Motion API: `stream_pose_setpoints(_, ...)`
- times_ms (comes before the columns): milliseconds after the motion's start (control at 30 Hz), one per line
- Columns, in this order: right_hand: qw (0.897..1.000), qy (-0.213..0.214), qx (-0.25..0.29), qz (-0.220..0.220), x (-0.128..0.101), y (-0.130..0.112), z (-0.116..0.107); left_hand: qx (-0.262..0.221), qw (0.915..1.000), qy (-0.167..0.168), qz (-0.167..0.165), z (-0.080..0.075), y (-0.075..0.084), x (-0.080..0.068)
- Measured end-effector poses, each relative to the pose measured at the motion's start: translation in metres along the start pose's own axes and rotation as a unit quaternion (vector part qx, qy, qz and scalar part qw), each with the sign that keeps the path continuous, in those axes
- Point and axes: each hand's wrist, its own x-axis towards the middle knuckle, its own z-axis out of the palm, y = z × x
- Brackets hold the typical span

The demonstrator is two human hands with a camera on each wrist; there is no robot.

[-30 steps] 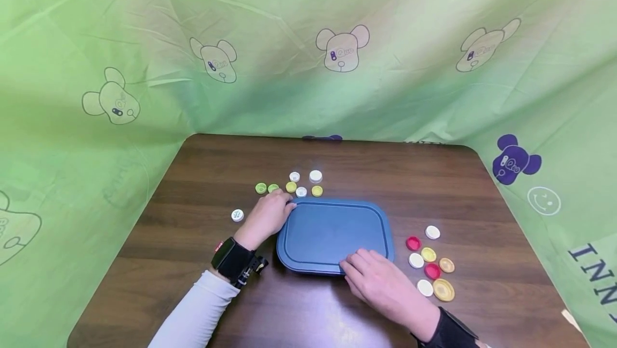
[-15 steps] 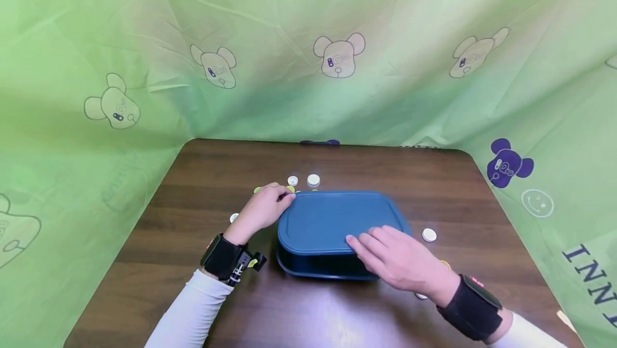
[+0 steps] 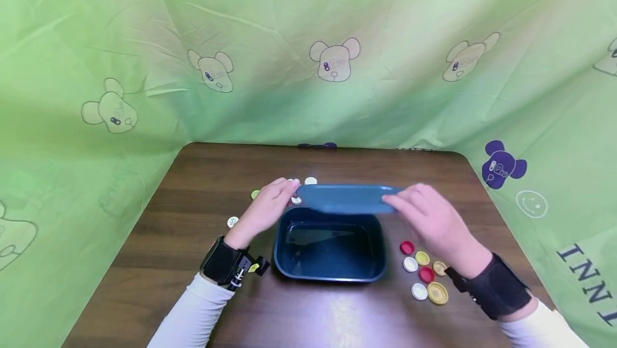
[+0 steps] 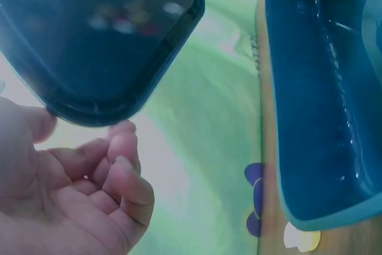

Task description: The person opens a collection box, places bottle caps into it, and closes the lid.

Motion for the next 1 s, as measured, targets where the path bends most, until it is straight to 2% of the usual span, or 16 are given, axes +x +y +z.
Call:
stream_pose_setpoints(100, 0.996, 0.049, 0.020, 0.075, -0.004, 0.017, -0.002, 0.007, 0.9998, 0.002, 0.020, 0.004, 0.000, -0.001)
stream_pose_setpoints(200, 0.985, 0.062, 0.036, 0.159, -0.016, 0.033, -0.006, 0.035, 0.9987, 0.006, 0.038, 0.008, -0.004, -0.006)
stream_pose_setpoints(300, 0.966, 0.057, 0.047, 0.246, -0.028, 0.048, -0.009, 0.079, 0.9957, 0.017, 0.045, 0.011, -0.010, -0.012)
stream_pose_setpoints(367, 0.946, 0.040, 0.054, 0.318, -0.037, 0.057, -0.010, 0.115, 0.9923, 0.024, 0.039, 0.015, -0.018, -0.016)
stream_pose_setpoints(467, 0.898, 0.009, 0.074, 0.433, -0.051, 0.069, -0.011, 0.153, 0.9879, 0.021, 0.006, 0.020, -0.029, -0.021)
stream_pose_setpoints(567, 0.839, -0.013, 0.099, 0.535, -0.067, 0.082, -0.009, 0.154, 0.9875, -0.003, -0.036, 0.026, -0.036, -0.024)
stream_pose_setpoints(667, 0.781, -0.005, 0.152, 0.606, -0.081, 0.093, -0.004, 0.142, 0.9872, -0.027, -0.068, 0.030, -0.041, -0.026)
stream_pose_setpoints(767, 0.721, 0.027, 0.232, 0.652, -0.094, 0.104, 0.005, 0.145, 0.9857, -0.034, -0.080, 0.034, -0.045, -0.027)
stream_pose_setpoints(833, 0.686, 0.044, 0.273, 0.674, -0.102, 0.110, 0.010, 0.148, 0.9851, -0.033, -0.080, 0.035, -0.047, -0.027)
stream_pose_setpoints(900, 0.653, 0.055, 0.311, 0.689, -0.109, 0.117, 0.015, 0.151, 0.9855, -0.030, -0.070, 0.036, -0.049, -0.027)
stream_pose_setpoints(1000, 0.611, 0.061, 0.352, 0.707, -0.120, 0.127, 0.022, 0.152, 0.9860, -0.026, -0.063, 0.036, -0.052, -0.026)
